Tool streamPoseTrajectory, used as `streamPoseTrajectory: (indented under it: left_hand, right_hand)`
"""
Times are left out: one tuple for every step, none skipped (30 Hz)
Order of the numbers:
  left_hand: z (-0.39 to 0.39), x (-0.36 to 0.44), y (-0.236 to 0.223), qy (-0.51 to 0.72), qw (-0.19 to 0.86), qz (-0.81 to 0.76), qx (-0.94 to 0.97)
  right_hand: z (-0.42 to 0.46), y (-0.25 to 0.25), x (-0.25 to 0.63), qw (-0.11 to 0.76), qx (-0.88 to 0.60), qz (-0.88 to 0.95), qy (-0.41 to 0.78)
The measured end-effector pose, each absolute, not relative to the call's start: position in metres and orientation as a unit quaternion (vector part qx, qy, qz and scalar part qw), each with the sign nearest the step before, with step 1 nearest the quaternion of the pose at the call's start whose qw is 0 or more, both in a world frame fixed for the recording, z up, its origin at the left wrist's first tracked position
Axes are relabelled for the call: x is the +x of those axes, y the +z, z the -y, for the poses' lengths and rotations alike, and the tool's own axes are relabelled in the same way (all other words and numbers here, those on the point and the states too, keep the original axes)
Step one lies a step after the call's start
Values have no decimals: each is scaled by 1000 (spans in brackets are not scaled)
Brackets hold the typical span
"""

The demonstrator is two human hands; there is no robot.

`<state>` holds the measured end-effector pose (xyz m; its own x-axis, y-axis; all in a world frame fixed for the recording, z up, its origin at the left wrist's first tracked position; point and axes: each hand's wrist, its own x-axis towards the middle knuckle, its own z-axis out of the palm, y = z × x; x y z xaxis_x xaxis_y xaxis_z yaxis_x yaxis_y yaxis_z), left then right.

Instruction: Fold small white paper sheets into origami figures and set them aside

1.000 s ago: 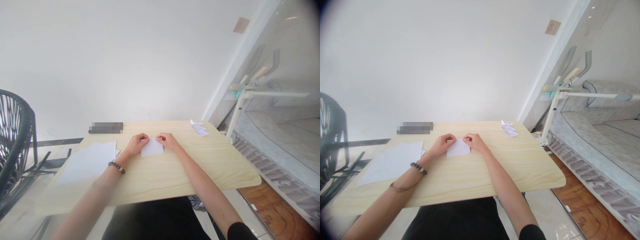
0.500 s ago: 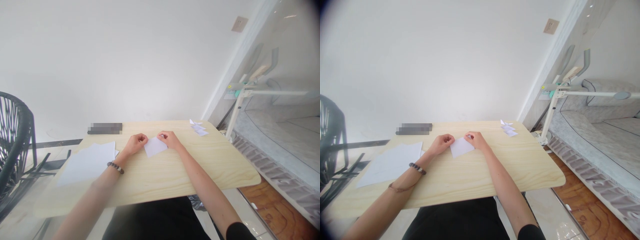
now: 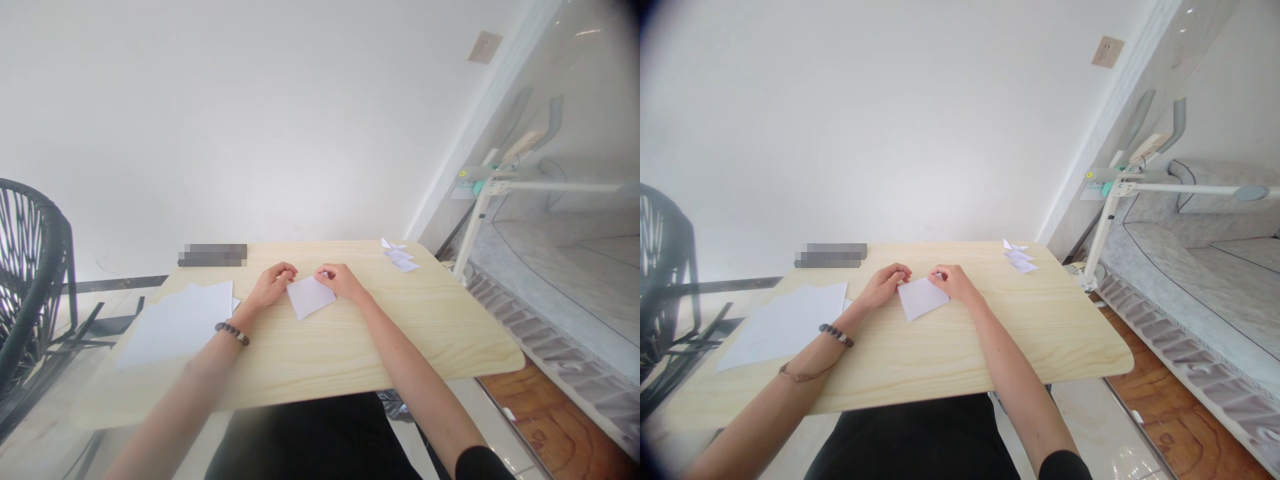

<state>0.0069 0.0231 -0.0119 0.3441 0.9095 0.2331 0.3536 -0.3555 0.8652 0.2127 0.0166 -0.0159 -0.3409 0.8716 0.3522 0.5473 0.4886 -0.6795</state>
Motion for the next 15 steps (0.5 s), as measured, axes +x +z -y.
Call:
streamPoseTrajectory:
  left_hand:
    - [-22, 7, -10, 375, 371, -422, 737]
    - [-20, 8, -8, 375, 371, -420, 739]
    - [-19, 8, -6, 372, 366, -421, 742]
    - [-18, 8, -5, 368, 359, -425, 745]
    - [-17, 9, -4, 364, 352, -428, 749]
    - [-16, 9, -4, 360, 345, -429, 754]
    - [-16, 10, -4, 355, 339, -428, 759]
    - [-15, 10, -4, 352, 336, -425, 763]
    - [-15, 10, -4, 350, 335, -421, 766]
    - [-15, 10, -5, 349, 334, -419, 769]
    - [-14, 11, -5, 348, 333, -420, 769]
    - [-14, 11, -6, 348, 333, -421, 769]
    - [-15, 11, -6, 349, 332, -423, 767]
    - [-15, 11, -6, 351, 332, -424, 766]
    - [-15, 11, -7, 352, 331, -425, 765]
  right_hand:
    - [-16, -16, 210, 355, -448, 788, 228]
    - [-15, -16, 208, 355, -446, 790, 228]
    - [-15, -16, 206, 357, -446, 789, 226]
    - [-15, -16, 205, 362, -447, 788, 222]
    - [-14, -16, 204, 367, -448, 786, 218]
    - [-14, -15, 203, 373, -449, 784, 212]
    - [-14, -15, 202, 378, -449, 783, 206]
    - [-14, -15, 201, 382, -449, 782, 201]
    - [-14, -15, 200, 386, -448, 782, 195]
    - [-13, -14, 199, 389, -446, 783, 191]
    - [-13, -14, 199, 392, -445, 783, 187]
    - [-13, -14, 198, 394, -444, 783, 184]
    - [-13, -13, 198, 394, -443, 784, 183]
    - [-13, -13, 198, 394, -443, 785, 182]
    - [-13, -13, 198, 393, -442, 785, 183]
